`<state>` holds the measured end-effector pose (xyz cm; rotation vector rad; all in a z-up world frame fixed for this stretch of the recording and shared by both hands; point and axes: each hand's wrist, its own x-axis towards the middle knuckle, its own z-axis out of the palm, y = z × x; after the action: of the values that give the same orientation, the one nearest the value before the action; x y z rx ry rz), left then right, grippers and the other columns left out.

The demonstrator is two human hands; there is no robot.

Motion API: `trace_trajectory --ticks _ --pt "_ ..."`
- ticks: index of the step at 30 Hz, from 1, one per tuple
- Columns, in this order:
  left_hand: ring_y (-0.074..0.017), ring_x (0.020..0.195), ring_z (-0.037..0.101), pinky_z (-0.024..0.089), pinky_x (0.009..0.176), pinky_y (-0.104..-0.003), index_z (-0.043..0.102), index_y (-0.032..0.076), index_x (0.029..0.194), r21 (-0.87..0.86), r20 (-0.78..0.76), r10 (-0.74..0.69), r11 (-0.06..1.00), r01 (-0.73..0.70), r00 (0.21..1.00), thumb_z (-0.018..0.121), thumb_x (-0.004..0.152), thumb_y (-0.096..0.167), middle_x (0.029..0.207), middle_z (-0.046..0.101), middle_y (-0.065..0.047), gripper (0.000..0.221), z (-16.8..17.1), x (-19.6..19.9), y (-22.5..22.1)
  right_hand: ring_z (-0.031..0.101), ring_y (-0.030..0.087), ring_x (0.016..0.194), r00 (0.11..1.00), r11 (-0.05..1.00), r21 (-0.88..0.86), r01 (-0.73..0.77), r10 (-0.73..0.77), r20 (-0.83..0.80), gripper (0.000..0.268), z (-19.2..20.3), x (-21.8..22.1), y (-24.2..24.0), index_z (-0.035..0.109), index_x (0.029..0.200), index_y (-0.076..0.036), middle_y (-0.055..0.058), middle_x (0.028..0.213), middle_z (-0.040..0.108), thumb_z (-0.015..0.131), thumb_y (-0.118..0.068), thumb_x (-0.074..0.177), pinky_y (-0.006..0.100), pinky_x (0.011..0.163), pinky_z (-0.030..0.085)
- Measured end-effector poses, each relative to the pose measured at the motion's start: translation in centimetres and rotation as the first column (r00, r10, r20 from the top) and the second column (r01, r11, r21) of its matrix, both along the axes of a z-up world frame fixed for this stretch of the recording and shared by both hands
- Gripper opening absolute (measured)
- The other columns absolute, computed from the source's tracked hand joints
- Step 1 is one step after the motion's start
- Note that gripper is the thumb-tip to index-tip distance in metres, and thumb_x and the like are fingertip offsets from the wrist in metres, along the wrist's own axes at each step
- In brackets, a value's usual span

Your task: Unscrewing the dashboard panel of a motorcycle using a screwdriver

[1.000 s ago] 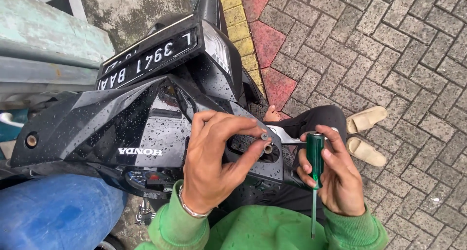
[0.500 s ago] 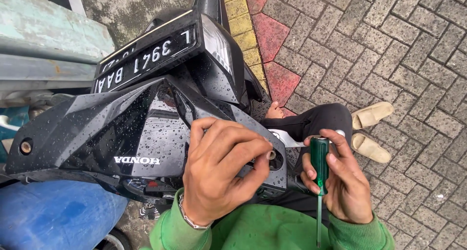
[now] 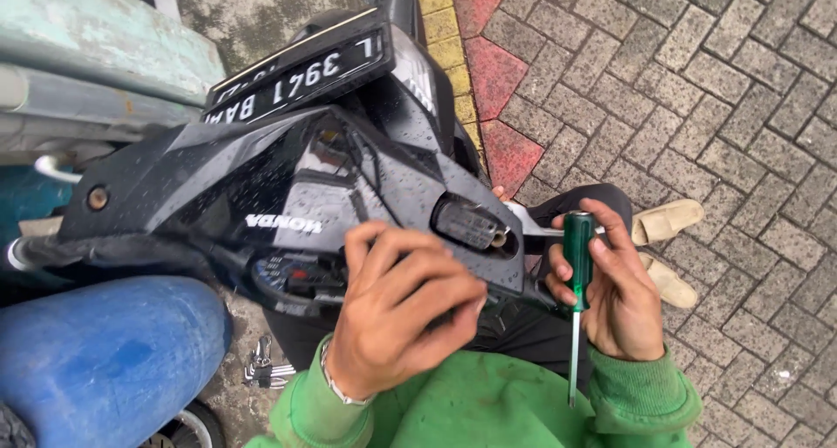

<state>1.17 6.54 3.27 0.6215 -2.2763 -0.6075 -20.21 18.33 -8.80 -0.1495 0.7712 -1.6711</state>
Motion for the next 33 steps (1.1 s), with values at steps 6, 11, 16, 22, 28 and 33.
trace_trajectory --ticks 6,11,16,22,28,33 --pt "-0.0199 0.090 0.065 0.034 0.094 -0.039 0.072 0.015 0.089 0.012 0.068 0.361 0.932 -0.362 0.930 0.076 0.090 0.017 0.089 0.072 0.005 0.005 -2.3 8.4 5.1 0.050 0.024 0.079 0.999 1.000 -0.003 -0.027 0.027 -0.024 0.042 -0.5 -0.3 0.2 0.048 0.146 -0.007 0.025 0.127 0.054 0.052 -0.008 0.104 0.025 0.055 0.042" --pt "-0.0229 0.092 0.064 0.038 0.088 -0.036 0.071 0.010 0.095 -0.023 0.068 0.584 0.812 -0.584 0.809 0.073 0.094 0.008 0.094 0.072 -0.001 0.003 -3.0 12.5 5.9 0.050 0.023 0.079 0.998 0.999 -0.011 -0.041 0.041 -0.043 0.041 -1.1 -0.5 0.0 0.052 0.145 -0.009 0.023 0.125 0.056 0.054 -0.009 0.104 0.025 0.056 0.044" --pt "-0.0202 0.094 0.061 0.037 0.084 -0.036 0.072 0.014 0.098 -0.038 0.069 0.664 0.747 -0.664 0.744 0.073 0.096 0.011 0.097 0.070 0.002 0.004 -4.3 14.2 5.1 0.052 0.021 0.078 0.999 0.999 -0.010 -0.032 0.032 -0.042 0.042 -0.7 -0.4 0.0 0.051 0.146 -0.009 0.022 0.122 0.057 0.053 -0.007 0.104 0.024 0.056 0.046" --pt "-0.0182 0.100 0.060 0.033 0.084 -0.037 0.072 0.020 0.093 -0.001 0.104 0.664 0.744 -0.668 0.740 0.073 0.093 0.015 0.096 0.072 0.007 0.005 -6.9 15.4 4.8 0.056 0.020 0.078 0.996 1.000 0.012 -0.025 0.026 -0.089 0.042 -0.6 -0.2 -0.1 0.050 0.146 -0.010 0.020 0.121 0.058 0.053 -0.008 0.104 0.024 0.057 0.049" --pt "-0.0239 0.094 0.048 0.047 0.083 -0.034 0.078 0.016 0.103 0.047 -0.069 0.626 0.780 -0.624 0.777 0.077 0.095 0.009 0.101 0.055 -0.004 0.011 -8.6 15.7 5.6 0.058 0.018 0.079 0.993 0.999 0.024 -0.025 0.028 -0.116 0.044 -0.2 0.1 -0.1 0.048 0.150 -0.011 0.018 0.121 0.061 0.050 -0.009 0.107 0.024 0.059 0.051" --pt "-0.0214 0.092 0.050 0.047 0.085 -0.034 0.079 0.015 0.106 0.106 -0.096 0.625 0.780 -0.616 0.775 0.076 0.095 0.008 0.098 0.057 -0.002 0.014 -9.2 16.0 5.8 0.061 0.019 0.078 0.992 1.000 0.030 -0.001 0.005 -0.128 0.045 -0.1 0.2 -0.2 0.046 0.151 -0.010 0.019 0.119 0.060 0.049 -0.008 0.106 0.024 0.058 0.054"
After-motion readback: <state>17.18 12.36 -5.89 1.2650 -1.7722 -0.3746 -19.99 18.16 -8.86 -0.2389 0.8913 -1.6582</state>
